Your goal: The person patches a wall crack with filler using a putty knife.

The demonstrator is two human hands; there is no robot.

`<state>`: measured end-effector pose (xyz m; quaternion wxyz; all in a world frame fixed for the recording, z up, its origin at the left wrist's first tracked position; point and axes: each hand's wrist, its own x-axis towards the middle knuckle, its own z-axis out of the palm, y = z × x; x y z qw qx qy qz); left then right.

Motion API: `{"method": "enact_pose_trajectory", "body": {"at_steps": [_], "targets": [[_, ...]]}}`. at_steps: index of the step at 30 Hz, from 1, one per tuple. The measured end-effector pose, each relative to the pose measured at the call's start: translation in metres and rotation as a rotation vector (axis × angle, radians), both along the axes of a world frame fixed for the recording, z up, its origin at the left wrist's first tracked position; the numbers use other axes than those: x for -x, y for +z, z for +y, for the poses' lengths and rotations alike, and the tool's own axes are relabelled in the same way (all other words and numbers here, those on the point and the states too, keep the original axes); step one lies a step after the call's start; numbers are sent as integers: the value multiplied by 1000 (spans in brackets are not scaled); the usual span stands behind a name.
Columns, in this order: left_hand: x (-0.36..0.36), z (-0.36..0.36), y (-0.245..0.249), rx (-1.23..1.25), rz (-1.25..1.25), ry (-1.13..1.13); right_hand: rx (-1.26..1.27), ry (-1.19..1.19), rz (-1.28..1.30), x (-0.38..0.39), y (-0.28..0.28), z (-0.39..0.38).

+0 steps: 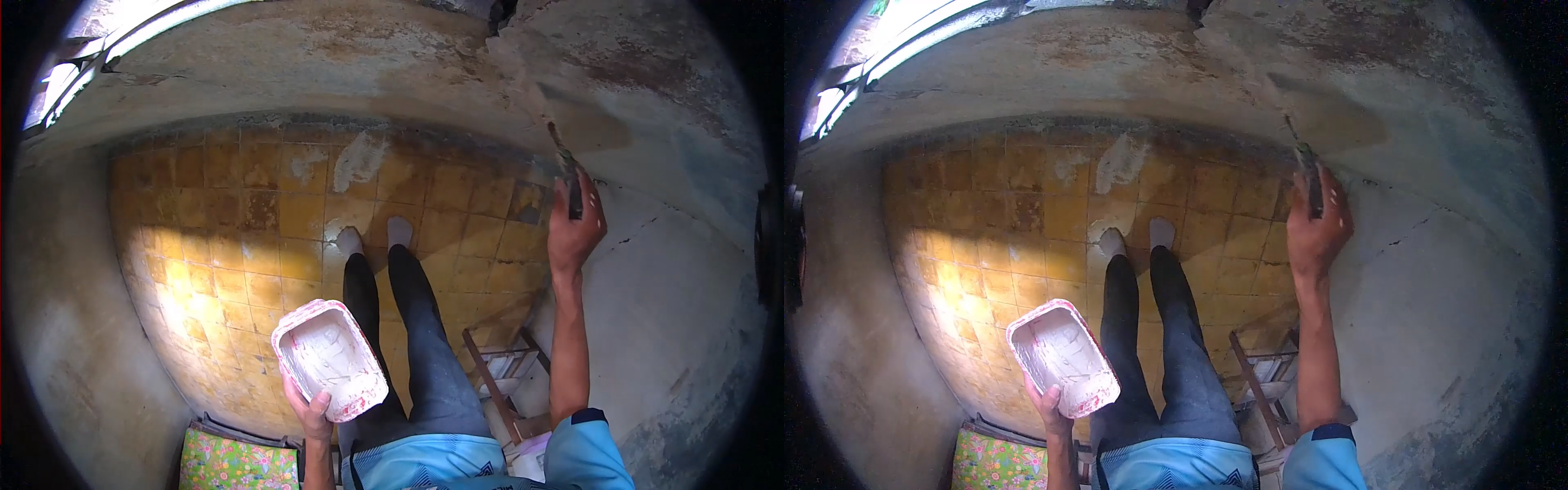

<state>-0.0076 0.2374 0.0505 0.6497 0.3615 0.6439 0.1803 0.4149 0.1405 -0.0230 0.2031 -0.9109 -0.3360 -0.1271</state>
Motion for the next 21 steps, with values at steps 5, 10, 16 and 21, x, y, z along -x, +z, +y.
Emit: {"method": "enact_pose_trajectory", "body": {"at_steps": [5, 10, 16, 21], "targets": [[8, -1, -4, 1, 4, -21, 34, 35, 36, 9, -1, -9], [6, 0, -2, 10, 18, -22, 81, 56, 144, -5, -16, 9], [8, -3, -2, 13, 25, -8, 122, 25, 75, -23, -3, 7], [11, -3, -4, 14, 14, -13, 82, -50, 72, -14, 14, -4]]}}
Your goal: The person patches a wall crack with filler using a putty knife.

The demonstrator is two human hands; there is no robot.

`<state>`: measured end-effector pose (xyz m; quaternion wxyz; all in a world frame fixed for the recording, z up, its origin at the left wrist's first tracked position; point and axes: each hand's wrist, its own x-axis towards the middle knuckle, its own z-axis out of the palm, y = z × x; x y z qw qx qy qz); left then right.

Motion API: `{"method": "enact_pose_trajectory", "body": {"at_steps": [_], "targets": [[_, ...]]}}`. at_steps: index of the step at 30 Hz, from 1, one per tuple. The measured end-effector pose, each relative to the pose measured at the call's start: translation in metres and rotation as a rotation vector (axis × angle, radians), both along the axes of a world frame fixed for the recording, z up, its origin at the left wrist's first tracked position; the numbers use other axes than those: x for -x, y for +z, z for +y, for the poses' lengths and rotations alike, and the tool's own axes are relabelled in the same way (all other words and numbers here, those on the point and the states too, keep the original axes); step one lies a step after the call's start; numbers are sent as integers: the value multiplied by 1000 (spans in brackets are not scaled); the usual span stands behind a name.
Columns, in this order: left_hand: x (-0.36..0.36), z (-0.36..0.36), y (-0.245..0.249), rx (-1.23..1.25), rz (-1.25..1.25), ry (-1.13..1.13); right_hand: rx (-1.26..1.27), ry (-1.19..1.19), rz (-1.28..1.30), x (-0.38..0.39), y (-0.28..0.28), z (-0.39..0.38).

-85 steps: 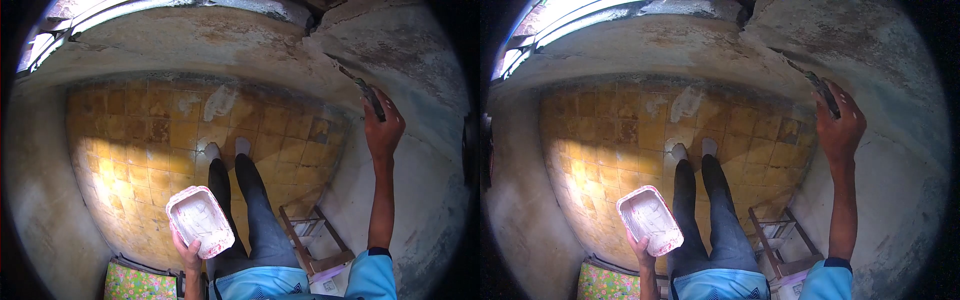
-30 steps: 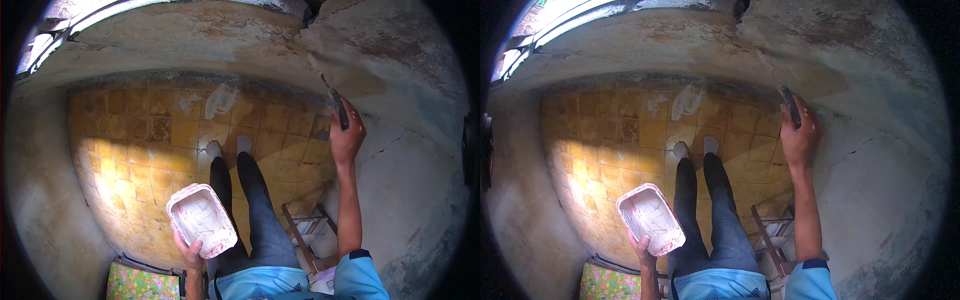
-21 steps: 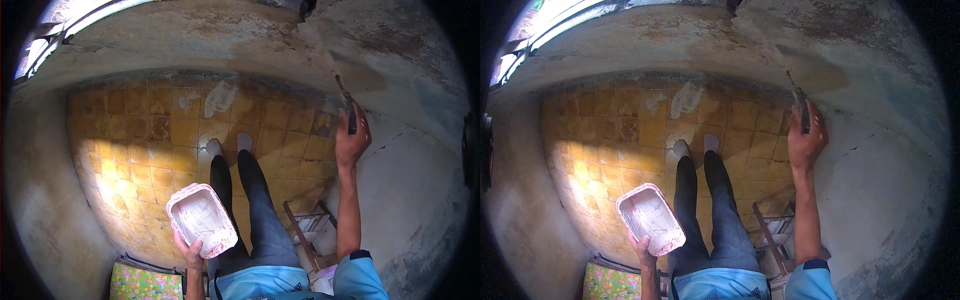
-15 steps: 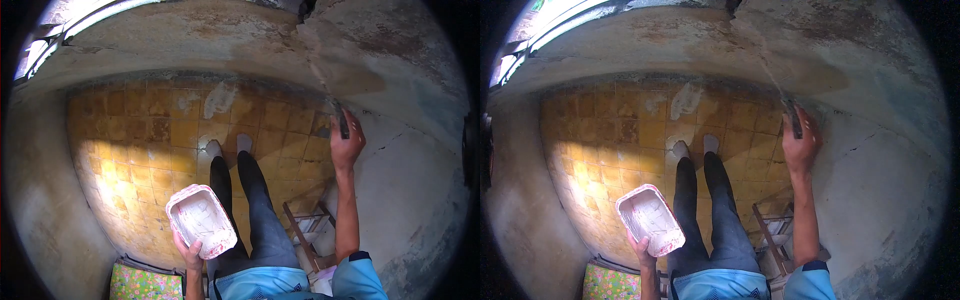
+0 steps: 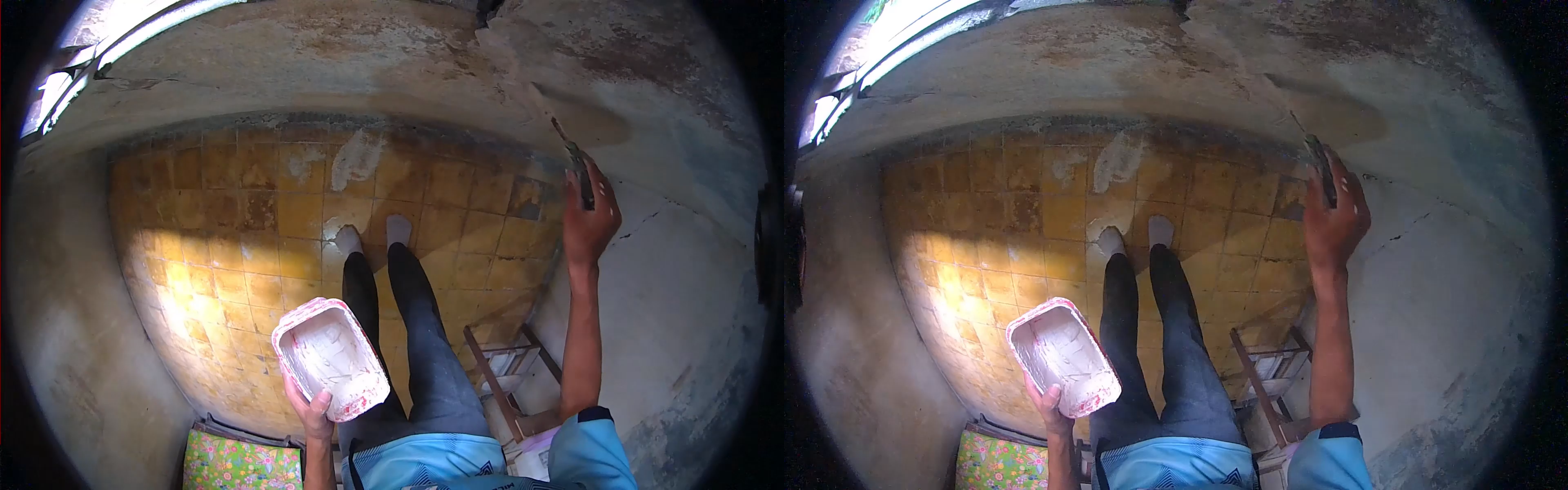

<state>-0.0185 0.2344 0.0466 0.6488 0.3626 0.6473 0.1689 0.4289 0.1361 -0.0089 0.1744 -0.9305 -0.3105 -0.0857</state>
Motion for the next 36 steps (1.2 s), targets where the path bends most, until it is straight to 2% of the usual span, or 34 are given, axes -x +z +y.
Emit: {"method": "enact_pose_trajectory", "body": {"at_steps": [4, 7, 13, 16, 19, 22, 33, 36], "targets": [[-1, -1, 0, 15, -26, 5, -14, -18, -52, 8, 8, -16], [-4, -1, 2, 6, -21, 16, -10, 102, -3, 11, 2, -16], [5, -5, -6, -60, -13, -37, -2, 251, 114, 15, -1, 17], [0, -3, -5, -51, -32, -55, -41, 257, 282, 25, 16, 41], [-1, -2, -5, -51, -48, -70, -72, 303, 204, 28, 36, 58], [0, -4, -7, -69, -56, -64, -36, 275, 244, 27, 58, 70], [-5, 0, -6, -125, -70, -92, -21, 239, 69, 14, 68, 76], [-14, 1, -3, -87, -84, 9, -29, 232, 33, 9, 73, 67]]}}
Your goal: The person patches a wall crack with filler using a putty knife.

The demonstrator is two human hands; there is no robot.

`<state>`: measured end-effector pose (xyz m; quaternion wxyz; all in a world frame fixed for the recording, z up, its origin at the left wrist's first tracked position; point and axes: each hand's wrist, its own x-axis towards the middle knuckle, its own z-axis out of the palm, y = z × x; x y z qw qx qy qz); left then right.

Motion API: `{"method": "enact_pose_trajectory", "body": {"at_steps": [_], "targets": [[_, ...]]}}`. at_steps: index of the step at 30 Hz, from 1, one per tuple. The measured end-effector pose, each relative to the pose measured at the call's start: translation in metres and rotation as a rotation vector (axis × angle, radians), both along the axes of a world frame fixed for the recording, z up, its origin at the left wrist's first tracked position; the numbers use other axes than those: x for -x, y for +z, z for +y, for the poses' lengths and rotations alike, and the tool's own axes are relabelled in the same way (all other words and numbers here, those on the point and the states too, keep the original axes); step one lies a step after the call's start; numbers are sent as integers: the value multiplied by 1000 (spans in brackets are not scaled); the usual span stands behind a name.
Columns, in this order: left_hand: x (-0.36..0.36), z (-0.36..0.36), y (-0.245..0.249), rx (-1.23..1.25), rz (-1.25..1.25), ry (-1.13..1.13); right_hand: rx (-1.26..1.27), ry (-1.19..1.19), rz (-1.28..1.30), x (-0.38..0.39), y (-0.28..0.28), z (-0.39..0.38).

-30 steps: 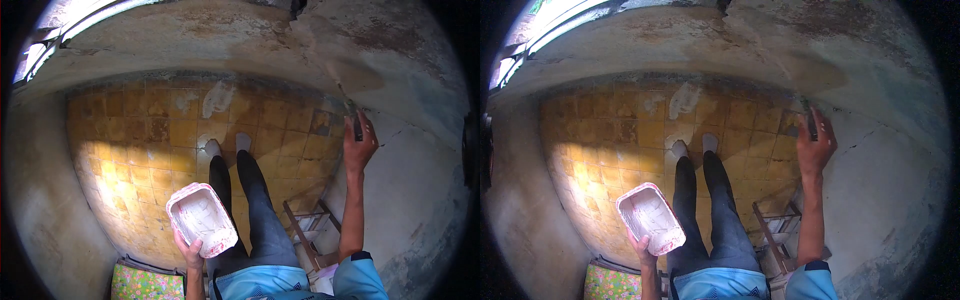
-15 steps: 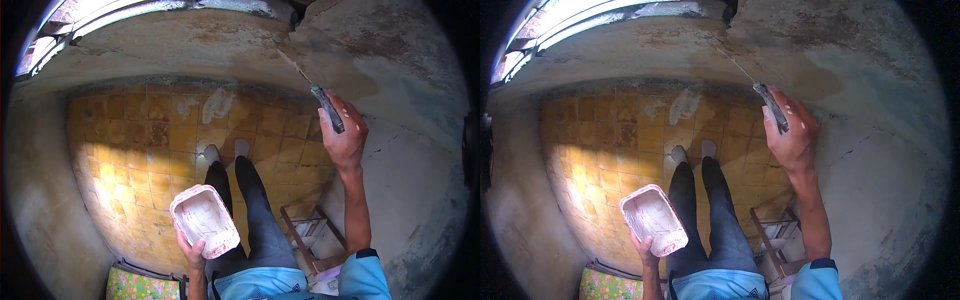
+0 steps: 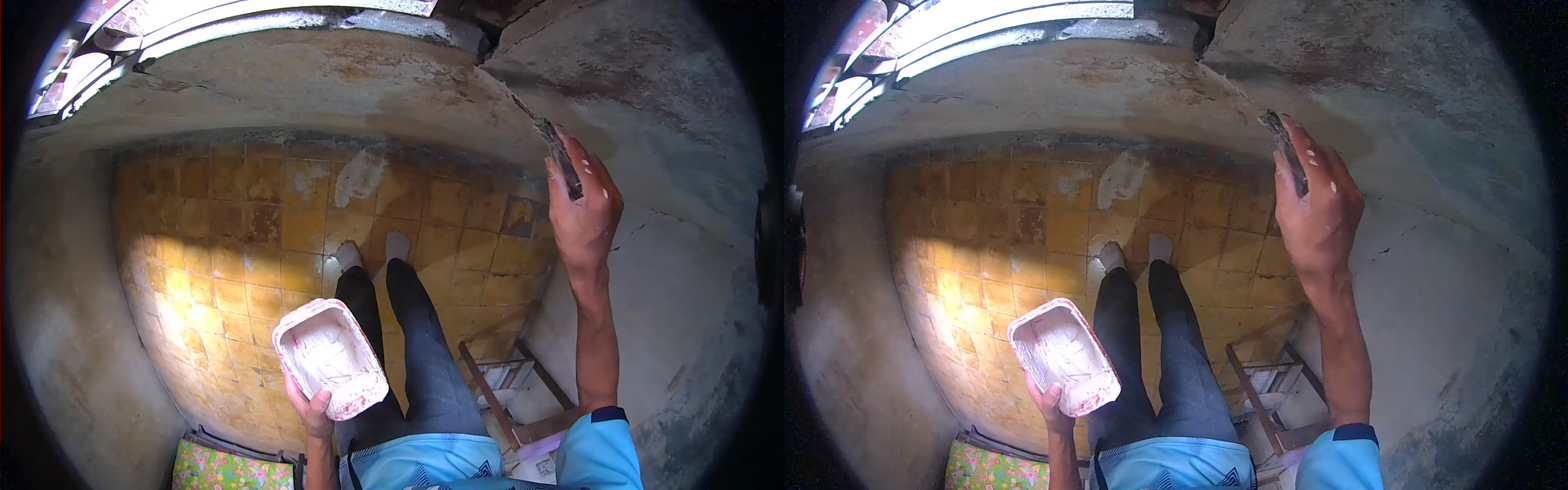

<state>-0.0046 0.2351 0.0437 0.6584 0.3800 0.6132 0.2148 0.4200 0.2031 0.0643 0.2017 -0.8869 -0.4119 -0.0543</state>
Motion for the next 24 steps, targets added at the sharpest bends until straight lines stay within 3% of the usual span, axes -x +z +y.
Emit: {"method": "enact_pose_trajectory", "body": {"at_steps": [16, 22, 24], "targets": [[6, -3, -1, -5, 44, 17, -40, -84, 8, 9, 0, -39], [10, -3, -2, 8, 41, 6, 12, 9, 124, 2, -12, -23], [10, -3, -3, 9, 28, 10, 82, -4, 41, -13, -18, -20]]}}
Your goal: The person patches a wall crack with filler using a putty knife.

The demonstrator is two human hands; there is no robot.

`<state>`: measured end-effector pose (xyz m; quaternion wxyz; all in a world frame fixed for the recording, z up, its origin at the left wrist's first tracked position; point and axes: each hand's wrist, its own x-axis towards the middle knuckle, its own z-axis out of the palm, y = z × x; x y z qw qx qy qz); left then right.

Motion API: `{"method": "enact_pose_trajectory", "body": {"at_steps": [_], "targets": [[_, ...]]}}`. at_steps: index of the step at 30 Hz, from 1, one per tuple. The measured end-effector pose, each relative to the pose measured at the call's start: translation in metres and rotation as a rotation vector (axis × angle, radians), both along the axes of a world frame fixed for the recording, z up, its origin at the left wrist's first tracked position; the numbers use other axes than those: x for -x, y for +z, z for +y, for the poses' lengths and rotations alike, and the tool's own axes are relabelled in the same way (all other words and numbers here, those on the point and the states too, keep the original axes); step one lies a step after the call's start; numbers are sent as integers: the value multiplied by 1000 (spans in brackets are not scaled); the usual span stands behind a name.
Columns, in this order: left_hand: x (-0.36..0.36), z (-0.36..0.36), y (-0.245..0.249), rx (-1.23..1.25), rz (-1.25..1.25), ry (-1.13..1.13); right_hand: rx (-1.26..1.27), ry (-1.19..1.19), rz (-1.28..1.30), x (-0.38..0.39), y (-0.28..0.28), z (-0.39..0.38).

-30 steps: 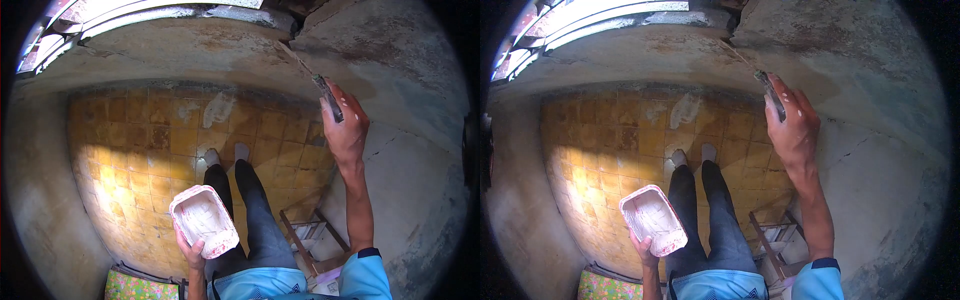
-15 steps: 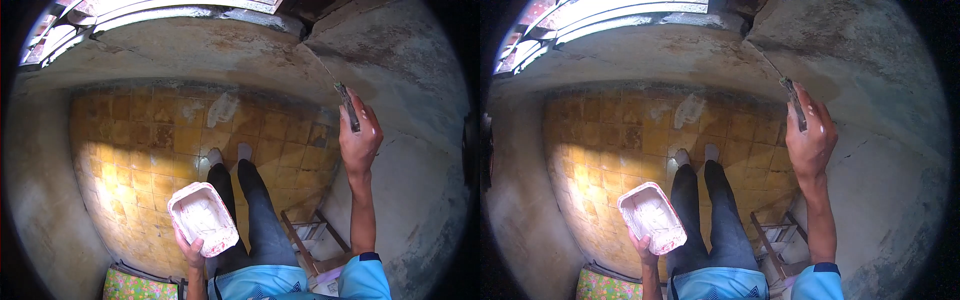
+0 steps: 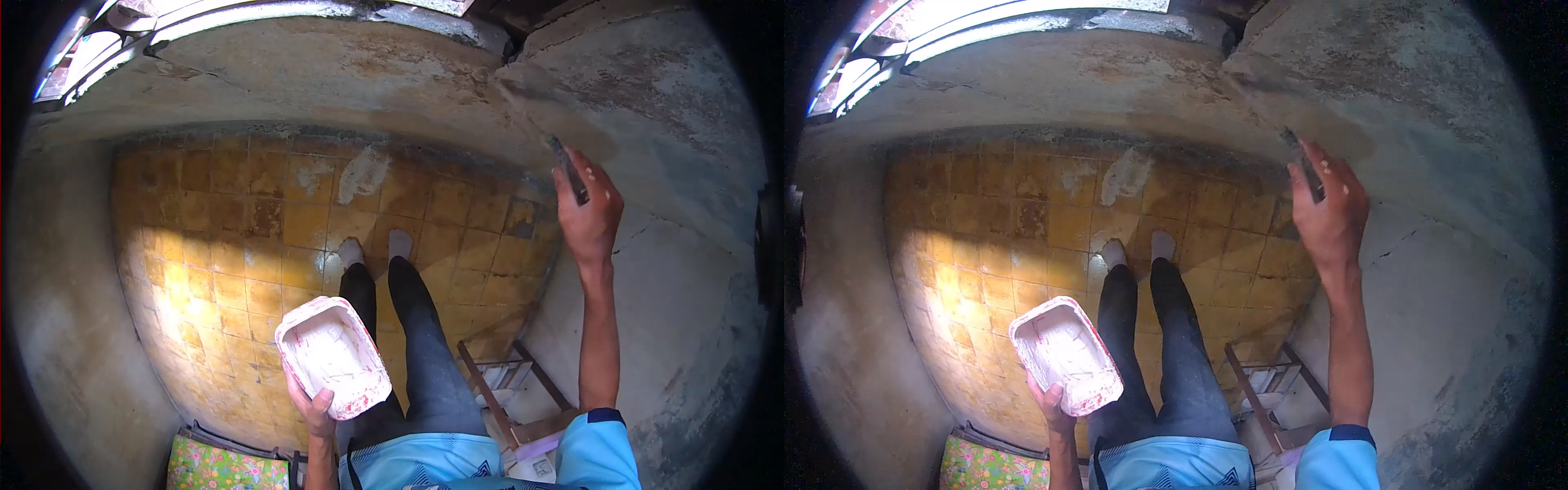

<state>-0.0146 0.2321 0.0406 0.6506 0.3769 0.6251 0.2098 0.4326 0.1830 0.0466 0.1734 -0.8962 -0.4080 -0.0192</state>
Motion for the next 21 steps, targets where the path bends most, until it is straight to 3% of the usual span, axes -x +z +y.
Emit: {"method": "enact_pose_trajectory", "body": {"at_steps": [15, 19, 21], "targets": [[-10, 3, 6, 5, -19, 24, 74, 64, -118, 3, 77, 15], [-9, 2, 7, 21, -7, 19, 9, 91, -103, 0, 77, 0], [-9, 3, 7, 16, -9, 13, 105, 102, 4, 0, 68, 4]]}}
